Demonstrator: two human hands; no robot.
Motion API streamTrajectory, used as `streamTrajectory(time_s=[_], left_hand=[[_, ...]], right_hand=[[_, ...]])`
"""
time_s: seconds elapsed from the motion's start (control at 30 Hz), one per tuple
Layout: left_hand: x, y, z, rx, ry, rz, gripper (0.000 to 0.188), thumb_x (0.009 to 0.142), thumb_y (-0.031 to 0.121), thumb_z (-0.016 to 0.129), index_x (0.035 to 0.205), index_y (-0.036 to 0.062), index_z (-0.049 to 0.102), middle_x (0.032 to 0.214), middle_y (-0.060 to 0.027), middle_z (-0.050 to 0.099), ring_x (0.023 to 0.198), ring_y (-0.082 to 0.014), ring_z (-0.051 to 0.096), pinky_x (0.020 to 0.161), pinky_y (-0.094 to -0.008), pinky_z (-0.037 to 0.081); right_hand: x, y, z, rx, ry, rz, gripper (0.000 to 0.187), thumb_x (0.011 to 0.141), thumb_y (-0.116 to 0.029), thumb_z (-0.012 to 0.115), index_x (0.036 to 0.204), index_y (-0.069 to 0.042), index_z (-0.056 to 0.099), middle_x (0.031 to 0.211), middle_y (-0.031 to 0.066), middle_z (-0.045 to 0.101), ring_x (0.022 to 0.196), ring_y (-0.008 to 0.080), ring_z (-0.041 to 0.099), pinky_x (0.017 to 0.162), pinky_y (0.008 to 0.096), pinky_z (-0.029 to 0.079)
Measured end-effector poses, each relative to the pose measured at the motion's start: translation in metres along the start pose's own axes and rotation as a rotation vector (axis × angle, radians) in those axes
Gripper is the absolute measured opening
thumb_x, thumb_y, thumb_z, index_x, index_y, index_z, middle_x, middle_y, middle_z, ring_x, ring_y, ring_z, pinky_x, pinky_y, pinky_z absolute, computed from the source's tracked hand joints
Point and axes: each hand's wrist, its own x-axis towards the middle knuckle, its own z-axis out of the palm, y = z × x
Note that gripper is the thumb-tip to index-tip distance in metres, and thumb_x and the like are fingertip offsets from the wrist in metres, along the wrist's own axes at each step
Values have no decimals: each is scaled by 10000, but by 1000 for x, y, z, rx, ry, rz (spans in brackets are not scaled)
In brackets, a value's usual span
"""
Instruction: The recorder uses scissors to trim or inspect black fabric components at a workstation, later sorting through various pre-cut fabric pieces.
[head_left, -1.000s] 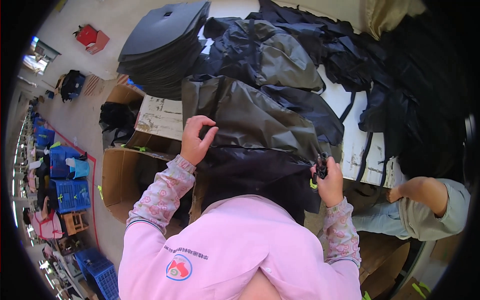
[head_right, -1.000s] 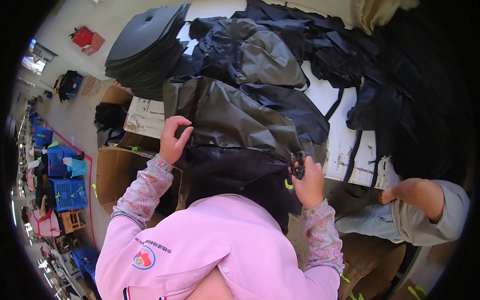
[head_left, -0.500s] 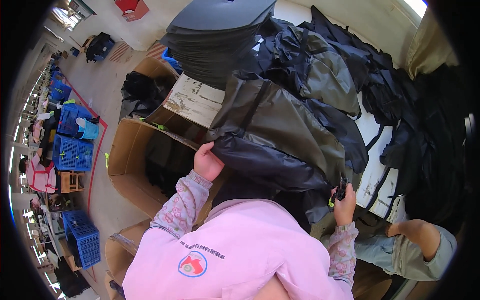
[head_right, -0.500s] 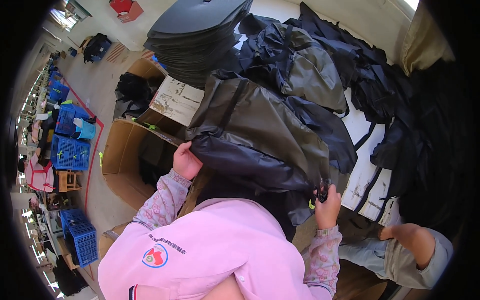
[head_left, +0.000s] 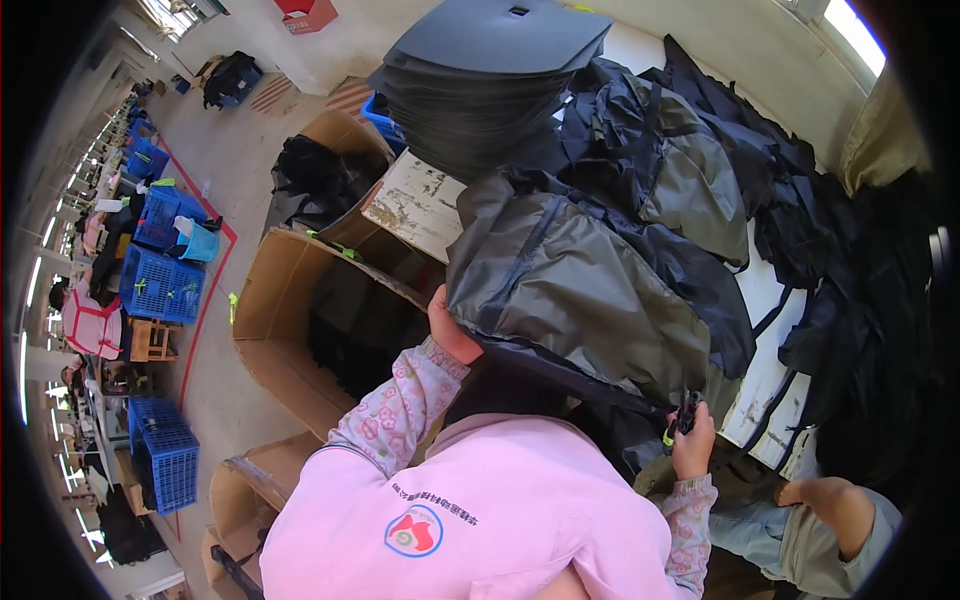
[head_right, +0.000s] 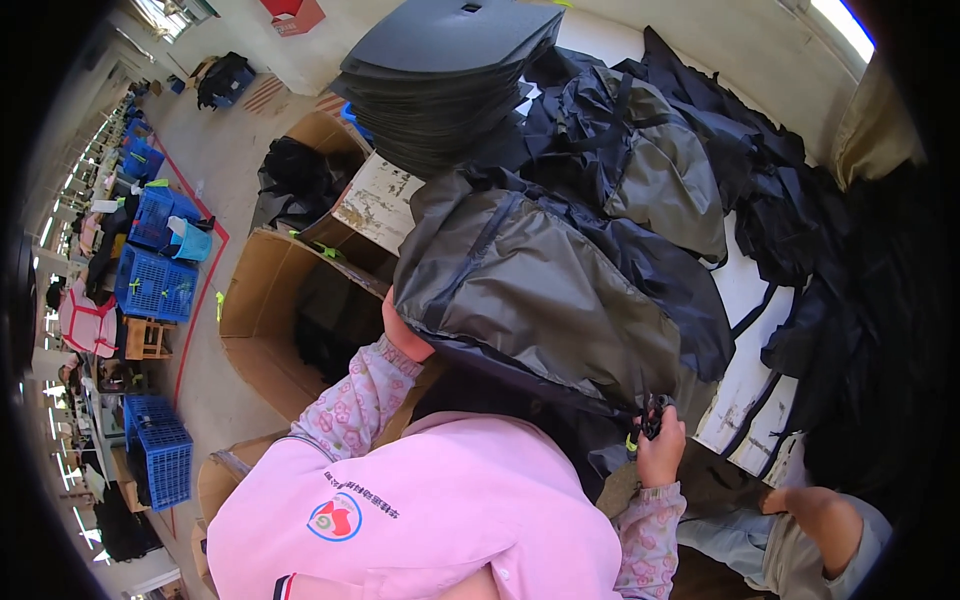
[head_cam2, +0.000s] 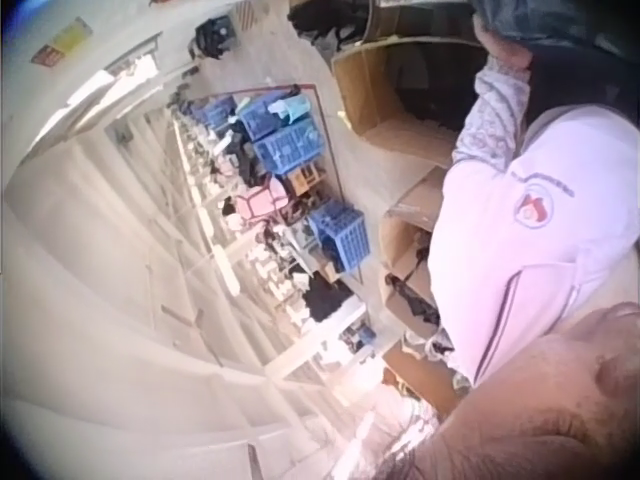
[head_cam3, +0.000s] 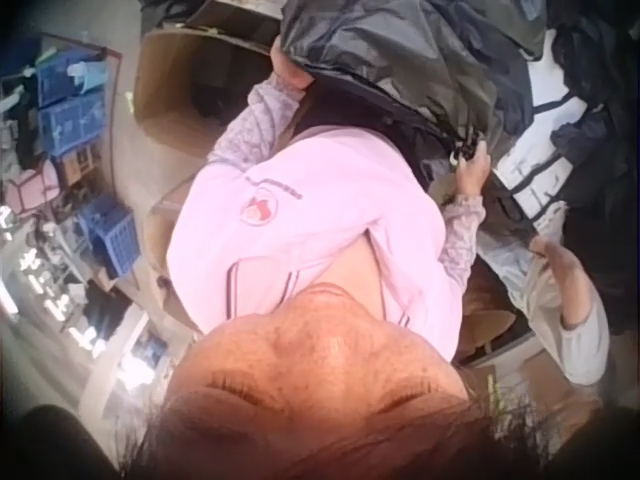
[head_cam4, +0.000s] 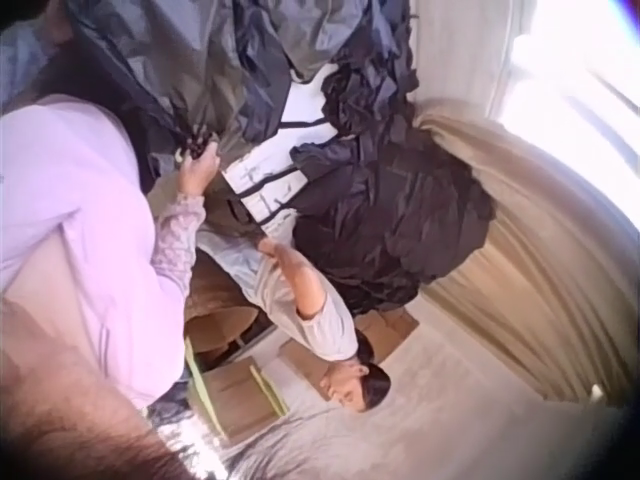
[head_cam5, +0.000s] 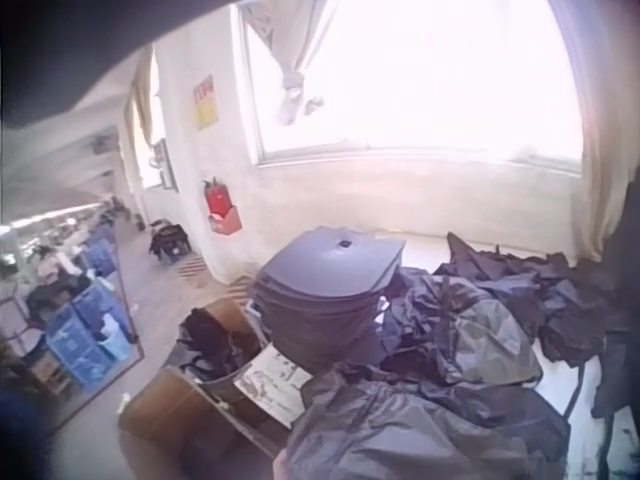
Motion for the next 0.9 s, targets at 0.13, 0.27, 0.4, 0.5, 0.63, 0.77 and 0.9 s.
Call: streamTrajectory(time_s=[0.13,0.27,0.4,0.5,0.63,0.77,0.9], left_hand=[[6,0,-8,-42,-78,-3,445,975,353,411,1208,37,620,1203,-137,657,1112,-298,613,997,-460,461],[8,-3,-6,-110,-191,-21,455,1003,371,407,1248,39,598,1246,-145,637,1138,-308,599,1010,-465,452],[6,-6,13,-89,-147,-16,460,996,374,407,1245,40,600,1242,-145,639,1138,-312,598,1007,-474,452],[5,-10,27,-97,-241,-96,469,984,357,401,1266,32,587,1265,-155,627,1151,-318,592,1017,-485,447],[8,-30,47,-19,-156,-73,471,956,300,396,1291,18,568,1287,-166,616,1184,-325,581,1036,-495,438],[1,-42,78,20,-266,-178,454,877,232,469,1259,12,574,1255,-137,636,1178,-309,589,1072,-469,417],[-7,-44,91,266,-136,37,404,905,100,487,1297,15,543,1283,-95,614,1204,-270,562,1083,-435,393]], right_hand=[[0,-11,0,-37,-8,-28,258,735,-2,740,919,-35,562,843,137,632,815,369,556,713,451,443],[1,-5,-2,-43,-8,-59,276,726,-11,758,918,-37,561,837,129,628,804,372,536,716,454,441],[6,-22,-15,234,-77,-4,279,783,-46,788,922,-23,547,800,83,624,744,217,605,690,334,473],[19,-82,-34,346,4,-152,260,800,-24,785,929,-22,560,848,40,641,743,125,599,708,261,486],[42,-165,-26,354,-18,-608,355,760,9,809,978,-33,532,1015,100,665,764,151,585,676,274,480],[60,-212,1,392,119,-838,335,687,-16,738,998,-56,620,872,61,654,767,259,611,710,365,392],[69,-193,21,387,66,-665,254,763,17,737,934,-38,557,938,71,683,754,194,604,716,310,466]])
